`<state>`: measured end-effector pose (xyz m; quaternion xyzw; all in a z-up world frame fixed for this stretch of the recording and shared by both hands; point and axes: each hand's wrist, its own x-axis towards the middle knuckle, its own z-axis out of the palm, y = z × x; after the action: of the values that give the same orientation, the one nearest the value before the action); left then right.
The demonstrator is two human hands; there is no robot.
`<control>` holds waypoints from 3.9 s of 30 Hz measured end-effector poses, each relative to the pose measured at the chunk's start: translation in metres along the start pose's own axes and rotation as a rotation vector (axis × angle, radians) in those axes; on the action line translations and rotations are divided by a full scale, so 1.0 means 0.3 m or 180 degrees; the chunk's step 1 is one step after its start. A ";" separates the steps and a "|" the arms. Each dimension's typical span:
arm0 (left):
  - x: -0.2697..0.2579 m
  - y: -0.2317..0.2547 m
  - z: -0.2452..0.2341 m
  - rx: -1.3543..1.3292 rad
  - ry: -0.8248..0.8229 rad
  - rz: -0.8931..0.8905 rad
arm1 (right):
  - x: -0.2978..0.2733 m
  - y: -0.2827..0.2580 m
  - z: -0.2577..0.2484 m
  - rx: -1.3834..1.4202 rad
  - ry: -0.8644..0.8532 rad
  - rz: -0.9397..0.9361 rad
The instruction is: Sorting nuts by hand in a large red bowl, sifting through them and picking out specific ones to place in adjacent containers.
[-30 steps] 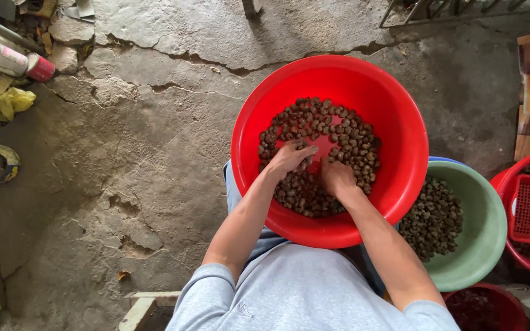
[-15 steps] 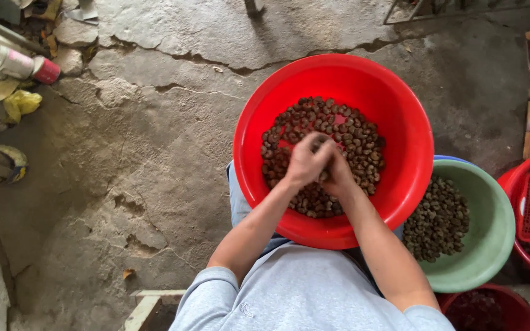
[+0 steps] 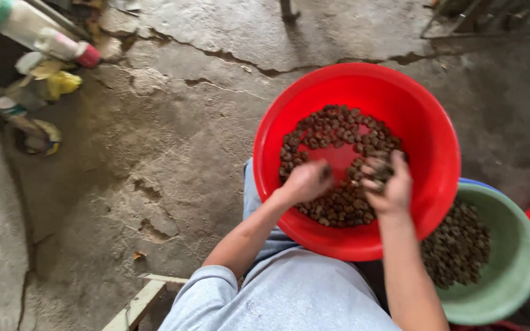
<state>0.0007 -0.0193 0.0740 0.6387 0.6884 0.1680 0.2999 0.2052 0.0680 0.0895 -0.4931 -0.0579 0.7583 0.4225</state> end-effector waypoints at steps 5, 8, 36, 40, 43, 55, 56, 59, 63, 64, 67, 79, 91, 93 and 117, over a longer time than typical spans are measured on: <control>-0.068 -0.040 0.145 0.0951 -0.1562 0.0390 | -0.173 -0.167 -0.151 0.0815 -0.0618 -0.0275; -0.106 -0.094 0.328 0.1245 -0.1227 0.0924 | -0.258 -0.235 -0.243 0.1008 -0.0597 -0.0806; -0.115 -0.022 0.229 0.0856 -0.1750 0.0702 | 0.061 -0.085 -1.260 -0.0926 0.1370 -0.1228; -0.064 0.133 0.059 -0.0062 -0.1649 -0.0077 | -0.096 -0.178 -0.967 -0.1034 0.1283 -0.1442; -0.034 0.120 -0.019 -0.1240 -0.1562 -0.0507 | -0.162 -0.234 -0.774 -0.1624 0.1057 -0.2219; -0.054 -0.019 -0.049 -0.1618 -0.0131 -0.0132 | -0.134 -0.006 -0.222 -0.5365 -0.0621 -0.3706; -0.063 -0.035 -0.030 -0.1449 -0.0263 -0.0151 | -0.061 0.061 -0.274 -0.6160 -0.0690 -0.3204; -0.077 -0.033 -0.040 -0.1191 -0.0539 -0.0168 | 0.106 0.188 -0.339 -0.7053 -0.0771 -0.2479; -0.083 -0.028 -0.055 -0.0902 -0.1366 -0.0333 | 0.177 0.211 -0.370 -0.7196 -0.1022 -0.1667; -0.074 0.002 -0.077 -0.0934 -0.1288 -0.0338 | 0.143 0.185 -0.331 -0.7248 -0.1064 -0.1729; -0.027 0.021 -0.040 -0.1080 -0.1568 -0.0176 | 0.049 0.128 -0.239 -0.7138 -0.1178 -0.1710; 0.088 -0.125 0.557 0.1110 -0.0208 0.0883 | 0.029 -0.028 -0.195 -0.1573 -0.0462 -0.0489; 0.114 -0.126 0.470 0.1066 -0.1707 0.0560 | -0.016 0.045 -0.162 -0.3674 -0.0359 -0.0892; 0.108 -0.159 0.520 0.1086 -0.1864 0.0344 | -0.008 0.062 -0.167 -0.4569 -0.0649 -0.0523; -0.013 0.162 -0.162 -0.1559 -0.2213 -0.0450 | 0.046 0.140 -0.273 -0.7292 -0.1099 -0.0565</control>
<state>0.0080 -0.0096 0.1419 0.5185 0.5283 0.0803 0.6675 0.2438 0.0240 0.0170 -0.4709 -0.8012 0.2868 -0.2328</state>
